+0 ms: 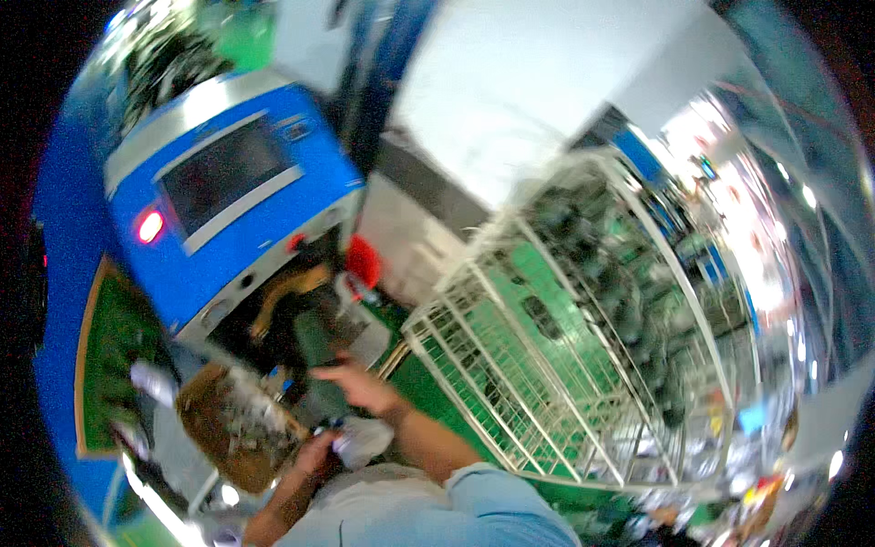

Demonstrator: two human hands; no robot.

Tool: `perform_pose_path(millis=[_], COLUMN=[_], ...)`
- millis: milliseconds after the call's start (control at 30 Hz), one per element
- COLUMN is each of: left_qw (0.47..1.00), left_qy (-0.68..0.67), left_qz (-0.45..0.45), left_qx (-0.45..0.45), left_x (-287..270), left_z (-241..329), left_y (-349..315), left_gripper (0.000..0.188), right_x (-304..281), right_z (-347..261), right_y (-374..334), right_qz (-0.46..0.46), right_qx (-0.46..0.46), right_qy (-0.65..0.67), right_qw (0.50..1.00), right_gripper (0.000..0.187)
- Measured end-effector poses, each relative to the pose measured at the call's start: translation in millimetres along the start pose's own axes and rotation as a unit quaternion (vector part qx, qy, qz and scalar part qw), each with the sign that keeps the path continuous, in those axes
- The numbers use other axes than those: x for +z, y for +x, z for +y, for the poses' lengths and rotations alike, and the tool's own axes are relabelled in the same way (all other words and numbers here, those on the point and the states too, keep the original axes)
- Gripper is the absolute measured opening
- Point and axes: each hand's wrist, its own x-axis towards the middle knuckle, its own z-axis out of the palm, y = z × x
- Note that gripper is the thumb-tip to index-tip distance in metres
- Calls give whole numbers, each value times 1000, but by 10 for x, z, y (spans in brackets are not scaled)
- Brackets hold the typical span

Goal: The person takes a white shoe upper from a conveyor belt, inserts a green plastic last into it, and then places the assembled piece into a heat-forming machine.

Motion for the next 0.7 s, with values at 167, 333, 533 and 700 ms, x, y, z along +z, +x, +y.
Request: perform_pose_path(millis=[167,333,533,700], left_qw=[988,980,937,917], left_qy=[104,175,305,362], left_qz=[115,97,167,156], left_qx=[-5,-1,-32,-63], left_x=[-374,-968,629,1243], left_z=[40,153,118,-149], left_y=[-87,-189,293,803], left_gripper=[37,41,40,39], right_x=[-134,-1274,-2631,-3992], right_z=[142,-204,-235,44], right_y=[-484,-2291,-4433,-5890], right_qz=[18,238,748,840], right_qx=[-144,-268,-184,201], right_qy=[-22,-295,-354,-295], right_qw=[989,886,531,408], right_gripper=[82,64,67,67])
